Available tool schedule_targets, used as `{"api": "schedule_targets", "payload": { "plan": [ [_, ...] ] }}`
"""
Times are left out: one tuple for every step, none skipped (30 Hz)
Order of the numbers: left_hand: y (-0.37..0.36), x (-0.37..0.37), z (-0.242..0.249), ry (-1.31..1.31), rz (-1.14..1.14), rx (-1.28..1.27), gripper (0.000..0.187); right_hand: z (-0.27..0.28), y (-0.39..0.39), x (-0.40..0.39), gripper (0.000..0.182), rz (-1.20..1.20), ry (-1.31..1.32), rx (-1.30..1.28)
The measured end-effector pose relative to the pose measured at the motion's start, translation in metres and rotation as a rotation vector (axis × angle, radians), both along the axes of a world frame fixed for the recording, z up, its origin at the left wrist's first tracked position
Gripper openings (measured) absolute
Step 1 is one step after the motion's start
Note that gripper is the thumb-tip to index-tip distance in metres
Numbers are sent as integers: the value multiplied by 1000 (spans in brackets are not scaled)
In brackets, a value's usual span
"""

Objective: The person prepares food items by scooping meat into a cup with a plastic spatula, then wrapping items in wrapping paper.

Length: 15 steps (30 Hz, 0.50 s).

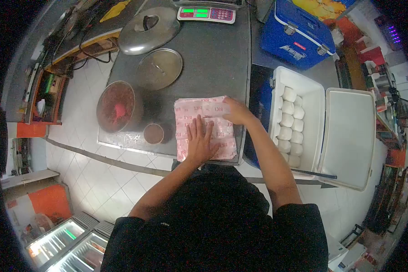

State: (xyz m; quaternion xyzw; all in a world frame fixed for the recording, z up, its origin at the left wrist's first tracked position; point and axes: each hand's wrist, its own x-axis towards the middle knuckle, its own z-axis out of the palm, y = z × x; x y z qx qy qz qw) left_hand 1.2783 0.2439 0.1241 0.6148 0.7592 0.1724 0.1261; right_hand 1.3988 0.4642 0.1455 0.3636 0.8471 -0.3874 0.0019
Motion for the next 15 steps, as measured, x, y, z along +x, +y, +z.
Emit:
{"api": "schedule_targets", "payload": {
  "plan": [
    [0, 1, 1, 21, 5, -4, 97, 4, -1, -10, 44, 9, 62, -26],
    [-1, 2, 1, 9, 18, -28, 96, 8, -1, -20, 41, 16, 125, -52],
    [-2, 5, -1, -4, 29, -53, 96, 22, -1, -29, 39, 106, 11, 19],
    [-2, 7, -2, -17, 41, -77, 96, 42, -1, -38, 37, 198, -103, 89],
    [-2, 8, -2, 3, 42, -87, 95, 52, -3, -44, 35, 290, -217, 158],
    [-2, 10, -3, 21, 43, -96, 95, 46, -6, -47, 33, 357, -322, 210],
    [-1, 11, -3, 40, 44, -105, 94, 37, -9, -50, 31, 425, -427, 264],
    [-1, 13, -3, 39, 48, -106, 93, 29, -11, -52, 29, 492, -533, 316],
    [-1, 14, -3, 38, 53, -106, 93, 37, -19, -55, 28, 485, -452, 396],
    [0, 13, 0, 38, 61, -104, 92, 52, -34, -57, 27, 479, -369, 476],
    [0, 13, 3, 22, 61, -132, 90, 61, -46, -57, 26, 474, -285, 555],
    [-1, 12, 11, 6, 60, -161, 89, 48, -49, -51, 26, 455, -162, 568],
    [-1, 11, 14, -11, 59, -191, 87, 24, -52, -42, 26, 433, -40, 577],
    [-2, 11, 10, 14, 58, -156, 87, 6, -57, -34, 26, 409, 81, 584],
    [-4, 12, 0, 39, 55, -122, 86, 1, -68, -28, 27, 371, 112, 562]
  ]
}}
